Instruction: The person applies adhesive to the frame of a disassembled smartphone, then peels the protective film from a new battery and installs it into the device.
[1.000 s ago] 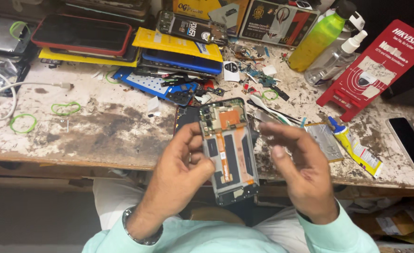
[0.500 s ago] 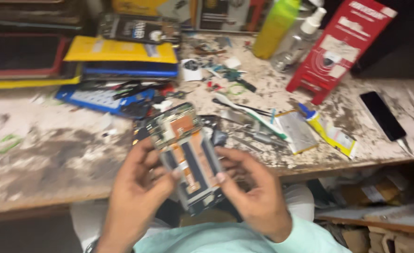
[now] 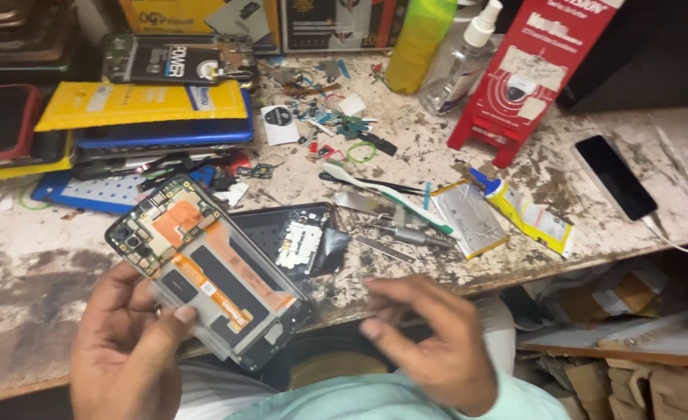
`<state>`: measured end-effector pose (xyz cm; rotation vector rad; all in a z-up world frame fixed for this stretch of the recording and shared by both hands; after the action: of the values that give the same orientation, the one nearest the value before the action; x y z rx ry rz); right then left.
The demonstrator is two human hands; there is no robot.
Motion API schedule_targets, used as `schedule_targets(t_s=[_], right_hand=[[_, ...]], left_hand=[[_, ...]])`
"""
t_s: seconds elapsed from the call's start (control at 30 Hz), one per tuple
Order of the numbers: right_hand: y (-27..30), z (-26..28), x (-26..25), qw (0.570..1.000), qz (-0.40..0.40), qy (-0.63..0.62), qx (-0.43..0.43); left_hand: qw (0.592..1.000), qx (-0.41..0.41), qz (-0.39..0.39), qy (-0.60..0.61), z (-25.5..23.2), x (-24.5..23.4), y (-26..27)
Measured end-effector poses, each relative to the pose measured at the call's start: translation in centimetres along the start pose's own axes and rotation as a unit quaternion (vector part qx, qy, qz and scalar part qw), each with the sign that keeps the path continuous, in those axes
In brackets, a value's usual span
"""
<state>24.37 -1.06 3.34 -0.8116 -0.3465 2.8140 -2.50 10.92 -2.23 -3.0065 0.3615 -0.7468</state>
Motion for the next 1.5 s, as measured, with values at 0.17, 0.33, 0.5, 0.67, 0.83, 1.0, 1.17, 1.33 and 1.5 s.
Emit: schedule_targets(t_s=[0.17,0.33,0.5,0.67,0.83,1.0,1.17,1.33,1.5], right_hand=[[0.0,-0.2,-2.2,0.995,-0.078,0.067,0.001],[-0.2,0.3,-6.5,0.954,-0.161,0.253,0.007],[-1.5,-0.7,-9.2,0.900,-0.159,0.404,0.040],[-1.9,-2.9,-9.5,0.894,-0.092,0.429,0.087],[-2.8,-3.1,-9.3,0.900,-0.054,0.423,0.088],[-3.1,-4.3,-10.6,0.905,-0.062,0.381,0.179],[-3.3,-5.6,-11.0,0.943,-0.114,0.238,0.204],[-1.2,-4.6,-12.5,0.952,-0.227,0.129,0.160],[3.5,-1.7,-12.1,0.895,-0.227,0.382,0.040]], left_hand=[[0.999,0.018,-0.006,0.044,-0.6,-1.8,0.2],[0.999,0.010,-0.038,0.000,0.3,-3.0,0.4],[0.991,-0.017,-0.071,-0.116,2.2,-5.1,0.3],[0.985,-0.037,-0.068,-0.155,4.1,-7.2,0.0],[0.972,-0.052,-0.059,-0.223,5.1,-8.4,-1.1],[0.964,-0.036,-0.074,-0.254,4.3,-7.6,-0.7],[0.961,-0.031,-0.070,-0.265,3.9,-7.2,-0.6],[0.970,-0.010,-0.033,-0.240,5.0,-9.0,-1.1],[0.964,-0.005,-0.006,-0.268,7.3,-11.9,-2.0]])
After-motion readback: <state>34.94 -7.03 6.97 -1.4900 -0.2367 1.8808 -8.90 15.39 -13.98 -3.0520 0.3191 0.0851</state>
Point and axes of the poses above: each hand's wrist, its own y-axis away from the middle knuckle, its own x-axis out of the palm, z = x × y, the point moved 8 cm from there along -y, towards the middle knuckle, and after that the axes turned 2 degrees about z, right-handed, at the moved point
